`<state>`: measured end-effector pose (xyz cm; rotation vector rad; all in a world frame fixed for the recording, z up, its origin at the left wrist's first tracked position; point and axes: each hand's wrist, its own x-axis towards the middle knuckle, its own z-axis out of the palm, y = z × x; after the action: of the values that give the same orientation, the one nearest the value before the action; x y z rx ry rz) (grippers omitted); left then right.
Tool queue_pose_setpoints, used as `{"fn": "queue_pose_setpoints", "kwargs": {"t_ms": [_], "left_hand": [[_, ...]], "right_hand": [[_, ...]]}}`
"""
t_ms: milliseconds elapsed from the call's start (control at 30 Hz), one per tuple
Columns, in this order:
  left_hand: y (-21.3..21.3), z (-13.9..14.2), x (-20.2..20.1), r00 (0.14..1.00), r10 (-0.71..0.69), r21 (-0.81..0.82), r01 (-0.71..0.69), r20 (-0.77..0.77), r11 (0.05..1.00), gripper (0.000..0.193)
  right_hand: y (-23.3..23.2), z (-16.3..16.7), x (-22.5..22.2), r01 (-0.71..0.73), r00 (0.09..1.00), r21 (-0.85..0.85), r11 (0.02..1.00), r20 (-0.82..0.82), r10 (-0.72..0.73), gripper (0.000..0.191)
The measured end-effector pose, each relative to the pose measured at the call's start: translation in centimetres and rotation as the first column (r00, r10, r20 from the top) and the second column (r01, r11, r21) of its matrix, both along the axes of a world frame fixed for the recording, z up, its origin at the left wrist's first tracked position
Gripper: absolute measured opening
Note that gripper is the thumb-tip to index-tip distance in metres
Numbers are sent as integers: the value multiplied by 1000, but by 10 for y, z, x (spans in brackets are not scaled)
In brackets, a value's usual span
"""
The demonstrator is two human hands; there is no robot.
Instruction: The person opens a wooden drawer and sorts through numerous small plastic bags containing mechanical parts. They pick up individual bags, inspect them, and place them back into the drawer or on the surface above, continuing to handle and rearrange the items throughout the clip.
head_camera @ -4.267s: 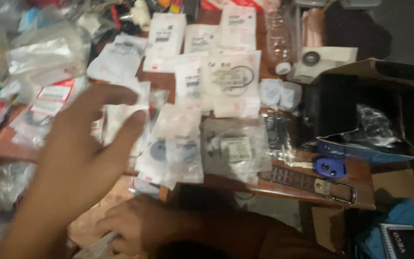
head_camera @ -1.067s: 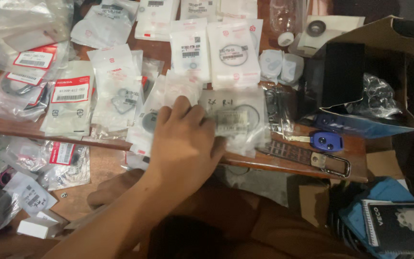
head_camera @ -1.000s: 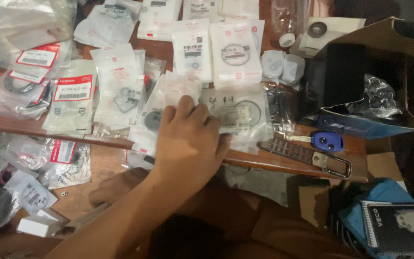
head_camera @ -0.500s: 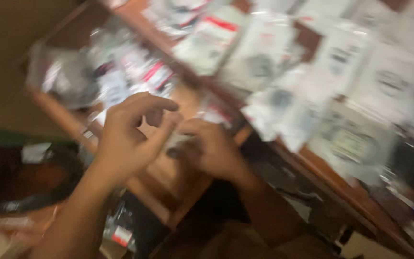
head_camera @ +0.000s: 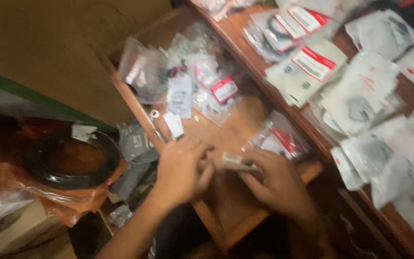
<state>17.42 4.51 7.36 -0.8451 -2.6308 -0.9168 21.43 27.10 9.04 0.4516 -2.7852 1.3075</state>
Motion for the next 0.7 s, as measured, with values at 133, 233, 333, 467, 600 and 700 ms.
{"fn": "queue_pose_setpoints", "kwargs": {"t_ms": [133,233,333,467,600,700], "left_hand": [[-8,6,-5,995,-42,-70,48,89,996,26],[-24,7,-24,968,-68,109,43,241,993,38],[-42,5,-79,952,303,34,-302,-31,953,45],[-69,-2,-179,816,408,-124,-493,-409,861,61],[-58,-34,-217,884,350,-406,-456,-310,792,51],[-31,-61,-197,994,105,-619,-95,-20,780,11]], "right_hand": [[-5,2,-4,-58,995,43,997,83,54,16],[-3,6,-7,-134,985,42,990,113,128,17],[2,6,-11,-199,980,6,980,26,198,18],[10,2,-15,-177,983,6,984,46,176,18],[16,-1,-22,-191,980,3,982,63,191,17],[20,-4,-28,-192,978,5,981,78,191,16]]}}
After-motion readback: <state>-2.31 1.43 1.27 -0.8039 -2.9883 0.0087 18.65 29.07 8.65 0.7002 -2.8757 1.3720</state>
